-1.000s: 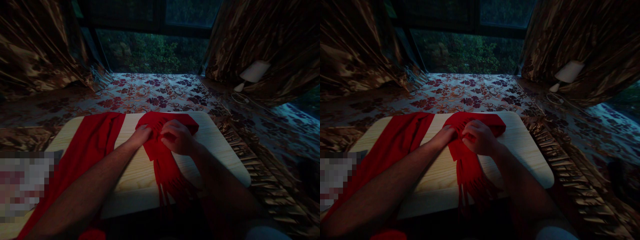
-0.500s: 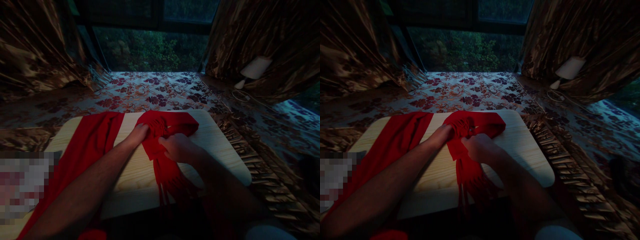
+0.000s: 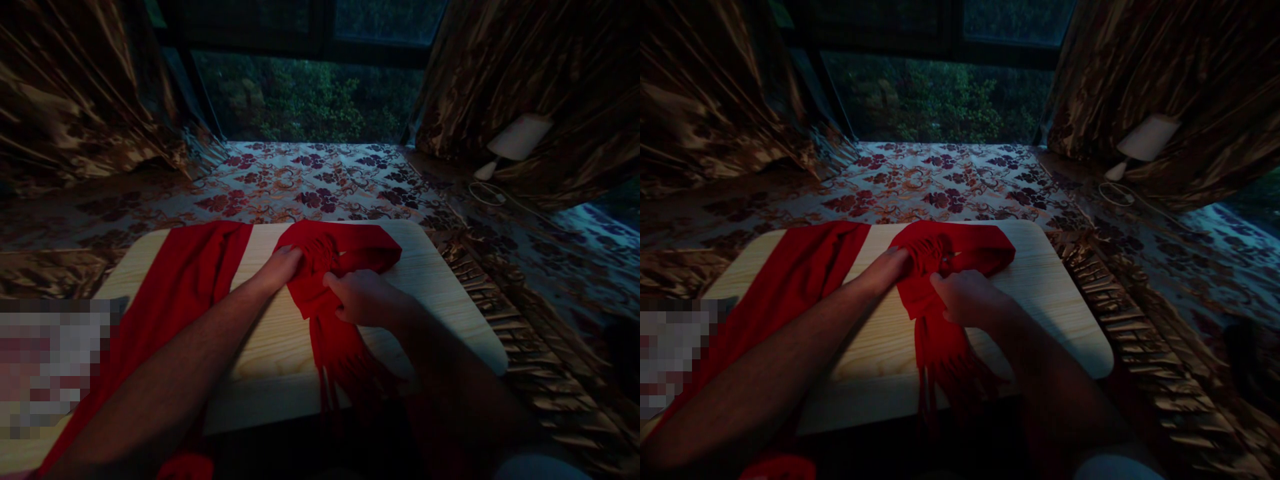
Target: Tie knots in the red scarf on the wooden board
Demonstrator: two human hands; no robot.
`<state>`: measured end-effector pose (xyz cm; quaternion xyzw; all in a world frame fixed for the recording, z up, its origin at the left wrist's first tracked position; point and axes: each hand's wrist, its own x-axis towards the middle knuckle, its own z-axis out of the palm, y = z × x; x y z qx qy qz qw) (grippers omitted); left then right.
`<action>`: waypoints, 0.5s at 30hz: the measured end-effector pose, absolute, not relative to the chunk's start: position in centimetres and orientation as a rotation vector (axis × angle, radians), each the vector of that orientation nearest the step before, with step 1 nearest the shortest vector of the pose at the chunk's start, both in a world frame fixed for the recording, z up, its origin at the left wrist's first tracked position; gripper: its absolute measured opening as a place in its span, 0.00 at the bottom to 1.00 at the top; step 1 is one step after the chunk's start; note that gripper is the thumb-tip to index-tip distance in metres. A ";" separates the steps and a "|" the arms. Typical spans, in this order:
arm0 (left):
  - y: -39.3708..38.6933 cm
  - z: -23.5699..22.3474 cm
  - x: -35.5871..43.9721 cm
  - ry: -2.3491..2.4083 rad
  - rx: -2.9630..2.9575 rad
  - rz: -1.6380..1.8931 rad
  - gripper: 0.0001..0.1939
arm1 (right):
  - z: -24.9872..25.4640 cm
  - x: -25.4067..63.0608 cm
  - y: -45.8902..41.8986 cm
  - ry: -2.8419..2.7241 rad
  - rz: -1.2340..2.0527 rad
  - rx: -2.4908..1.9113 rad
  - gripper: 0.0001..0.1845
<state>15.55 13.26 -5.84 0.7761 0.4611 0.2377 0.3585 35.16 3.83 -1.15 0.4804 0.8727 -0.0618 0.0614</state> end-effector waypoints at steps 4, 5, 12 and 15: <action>13.4 -6.1 15.5 1.161 1.997 0.652 0.18 | -2.6 34.6 3.4 2.645 -0.038 1.453 0.14; 13.5 -6.1 15.6 1.160 1.980 0.658 0.18 | -3.2 34.5 3.2 2.641 -0.005 1.462 0.13; 13.5 -6.1 15.6 1.179 1.878 0.647 0.22 | -7.0 35.8 2.2 2.842 0.179 1.658 0.20; 13.5 -6.0 15.5 1.178 1.953 0.626 0.20 | -7.6 36.0 2.5 2.964 0.210 1.759 0.20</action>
